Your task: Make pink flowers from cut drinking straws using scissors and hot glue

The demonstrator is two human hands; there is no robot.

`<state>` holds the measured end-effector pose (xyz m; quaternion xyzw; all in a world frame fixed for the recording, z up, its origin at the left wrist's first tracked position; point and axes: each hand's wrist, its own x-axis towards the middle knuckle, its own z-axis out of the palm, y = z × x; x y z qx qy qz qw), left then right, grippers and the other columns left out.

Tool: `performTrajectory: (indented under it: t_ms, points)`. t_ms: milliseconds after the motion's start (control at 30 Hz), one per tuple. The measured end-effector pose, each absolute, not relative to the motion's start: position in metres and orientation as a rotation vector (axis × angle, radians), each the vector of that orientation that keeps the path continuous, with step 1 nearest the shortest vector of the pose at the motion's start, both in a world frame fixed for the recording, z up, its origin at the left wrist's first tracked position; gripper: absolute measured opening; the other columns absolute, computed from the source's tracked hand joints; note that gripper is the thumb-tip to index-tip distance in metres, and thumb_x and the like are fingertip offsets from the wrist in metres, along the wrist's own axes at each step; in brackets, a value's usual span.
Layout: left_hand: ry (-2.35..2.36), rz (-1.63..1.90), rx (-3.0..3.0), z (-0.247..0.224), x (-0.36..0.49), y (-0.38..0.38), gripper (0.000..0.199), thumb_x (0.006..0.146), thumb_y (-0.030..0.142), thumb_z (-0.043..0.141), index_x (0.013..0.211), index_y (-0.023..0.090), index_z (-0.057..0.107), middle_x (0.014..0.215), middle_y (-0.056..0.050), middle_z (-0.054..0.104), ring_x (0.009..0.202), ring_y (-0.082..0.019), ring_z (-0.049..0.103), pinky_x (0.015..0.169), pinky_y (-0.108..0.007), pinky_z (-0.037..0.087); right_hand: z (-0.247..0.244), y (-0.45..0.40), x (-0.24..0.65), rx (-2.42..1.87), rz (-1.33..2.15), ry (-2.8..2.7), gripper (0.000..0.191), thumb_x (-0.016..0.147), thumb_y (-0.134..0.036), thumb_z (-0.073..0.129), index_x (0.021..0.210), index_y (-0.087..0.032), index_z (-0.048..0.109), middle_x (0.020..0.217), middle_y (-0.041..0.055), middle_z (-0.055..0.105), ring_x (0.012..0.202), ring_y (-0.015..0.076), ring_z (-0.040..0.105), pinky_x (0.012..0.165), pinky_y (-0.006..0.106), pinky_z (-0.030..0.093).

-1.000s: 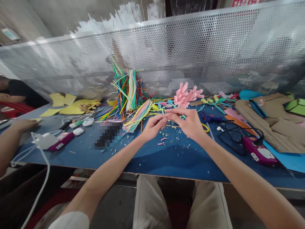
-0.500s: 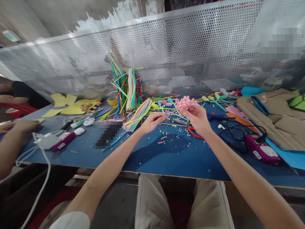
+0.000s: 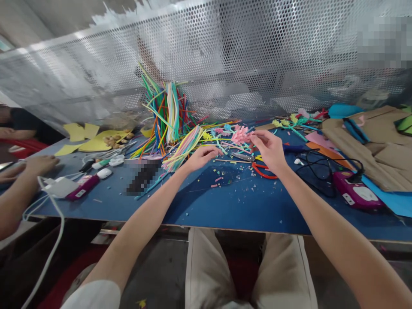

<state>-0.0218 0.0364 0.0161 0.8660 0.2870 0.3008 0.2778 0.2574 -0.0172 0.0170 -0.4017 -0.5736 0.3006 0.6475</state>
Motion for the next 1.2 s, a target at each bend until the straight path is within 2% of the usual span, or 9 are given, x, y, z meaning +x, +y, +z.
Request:
performTrajectory:
  t_ms: [167,267,333,433,600,800,1033,1100,1200]
  points:
    - [0.880,0.723,2.397,0.005,-0.024,0.043,0.038,0.102,0.043,0.045,0.112,0.018,0.071,0.082,-0.002,0.071,0.069,-0.013,0.060,0.066,-0.025,0.044,0.009,-0.016,0.261,-1.064,0.495,-1.382,0.029,0.085,-0.049,0.070,0.095,-0.022,0.074,0.081,0.0041,0.075,0.064,0.0177,0.068,0.064,0.035,0.061]
    - [0.943,0.791,2.526,0.000,-0.023,0.044,0.034,0.101,0.040,0.050,0.123,0.019,0.066,0.106,-0.006,0.073,0.092,-0.017,0.067,0.083,-0.029,0.050,0.006,-0.015,0.262,-1.068,0.524,-1.377,0.028,0.087,-0.046,0.069,0.096,-0.021,0.075,0.082,0.0046,0.076,0.064,0.0181,0.069,0.063,0.035,0.061]
    - [0.981,0.894,2.630,0.000,-0.021,0.042,0.039,0.099,0.038,0.055,0.133,0.019,0.060,0.122,-0.009,0.069,0.109,-0.020,0.064,0.097,-0.035,0.049,0.006,-0.015,0.261,-1.049,0.550,-1.363,0.025,0.087,-0.044,0.070,0.096,-0.022,0.076,0.083,0.0043,0.076,0.063,0.0175,0.068,0.063,0.036,0.061]
    - [1.017,1.050,2.736,0.007,-0.017,0.035,0.044,0.097,0.038,0.060,0.136,0.019,0.057,0.130,-0.011,0.065,0.121,-0.023,0.060,0.107,-0.041,0.045,0.010,-0.019,0.258,-0.994,0.570,-1.344,0.020,0.086,-0.040,0.072,0.096,-0.024,0.076,0.082,0.0032,0.076,0.064,0.0180,0.069,0.067,0.037,0.062]
    - [0.881,1.080,2.855,0.019,-0.006,0.016,0.038,0.099,0.038,0.057,0.133,0.021,0.059,0.117,-0.008,0.072,0.110,-0.020,0.066,0.100,-0.039,0.050,0.022,-0.033,0.249,-0.900,0.548,-1.360,0.014,0.084,-0.037,0.075,0.094,-0.027,0.076,0.084,0.0014,0.076,0.072,0.0196,0.073,0.078,0.040,0.064]
    - [0.750,1.256,2.865,0.024,0.001,-0.003,0.025,0.102,0.030,0.052,0.114,0.018,0.070,0.100,-0.008,0.076,0.099,-0.017,0.069,0.091,-0.033,0.053,0.032,-0.048,0.243,-0.788,0.543,-1.496,0.010,0.083,-0.032,0.076,0.092,-0.029,0.078,0.094,0.0009,0.077,0.088,0.0201,0.073,0.088,0.042,0.062]
    - [0.768,1.321,2.880,0.026,-0.002,-0.006,0.025,0.099,0.032,0.056,0.114,0.022,0.074,0.100,-0.006,0.078,0.091,-0.016,0.071,0.085,-0.033,0.055,0.037,-0.048,0.252,-0.614,0.658,-1.606,0.009,0.082,-0.034,0.071,0.086,-0.032,0.079,0.104,0.0050,0.073,0.102,0.0255,0.067,0.091,0.046,0.055]
    - [0.768,1.329,2.892,0.025,-0.003,-0.004,0.025,0.099,0.031,0.057,0.115,0.024,0.074,0.101,-0.005,0.078,0.091,-0.016,0.072,0.085,-0.033,0.056,0.036,-0.045,0.257,-0.548,0.678,-1.527,0.014,0.081,-0.034,0.066,0.084,-0.030,0.079,0.105,0.0066,0.071,0.099,0.0257,0.065,0.085,0.044,0.055]
    - [0.760,1.364,2.887,0.023,-0.004,-0.002,0.025,0.099,0.030,0.057,0.114,0.026,0.075,0.104,-0.004,0.079,0.092,-0.016,0.073,0.085,-0.033,0.056,0.034,-0.039,0.262,-0.592,0.621,-1.403,0.014,0.080,-0.032,0.061,0.086,-0.028,0.074,0.098,0.0064,0.069,0.082,0.0209,0.062,0.075,0.040,0.052]
